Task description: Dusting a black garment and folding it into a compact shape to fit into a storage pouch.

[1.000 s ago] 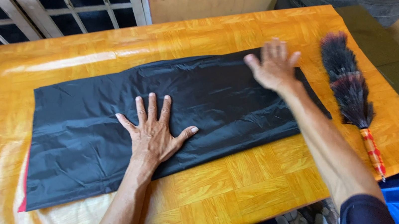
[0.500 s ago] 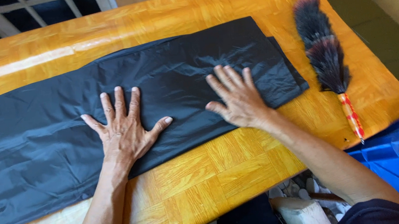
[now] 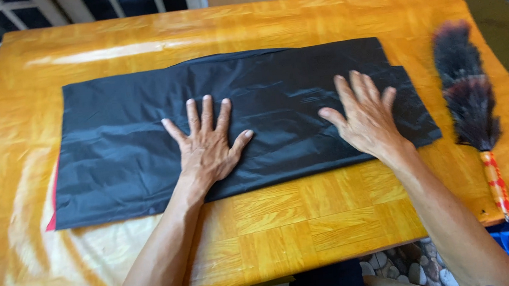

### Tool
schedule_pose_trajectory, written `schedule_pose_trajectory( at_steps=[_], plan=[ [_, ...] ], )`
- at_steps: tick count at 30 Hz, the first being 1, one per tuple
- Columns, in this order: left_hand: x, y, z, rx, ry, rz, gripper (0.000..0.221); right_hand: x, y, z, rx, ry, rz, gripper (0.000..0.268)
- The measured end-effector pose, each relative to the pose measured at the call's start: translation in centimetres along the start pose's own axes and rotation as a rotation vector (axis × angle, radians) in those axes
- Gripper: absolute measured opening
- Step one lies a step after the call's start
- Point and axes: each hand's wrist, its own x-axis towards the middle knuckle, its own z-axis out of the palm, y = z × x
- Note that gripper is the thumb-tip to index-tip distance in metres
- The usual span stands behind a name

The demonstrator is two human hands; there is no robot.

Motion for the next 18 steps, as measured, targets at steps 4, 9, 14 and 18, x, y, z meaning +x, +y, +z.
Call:
schedule_pose_trajectory(
  at_steps=[4, 9, 14, 18],
  plan=[
    [-0.4, 0.2, -0.9, -0.014, -0.020, 0.009, 0.079, 5.8, -6.3, -0.2, 0.143, -0.062, -0.220, 0.078],
    [-0.2, -0.4, 0.2, -0.026, 0.088, 0.100, 0.074, 16.5, -8.5, 5.1, 0.114, -0.143, -0.418, 0.093],
    [-0.4, 0.2, 2.2, -0.077, 0.415, 0.402, 0.038, 22.9, -9.8, 5.1, 0.087, -0.337, -0.315, 0.112],
    [-2.0, 2.3, 2.9, -0.104, 0.260, 0.380, 0.029, 23.9, -11.3, 3.9, 0.091, -0.463, -0.219, 0.116]
  ],
)
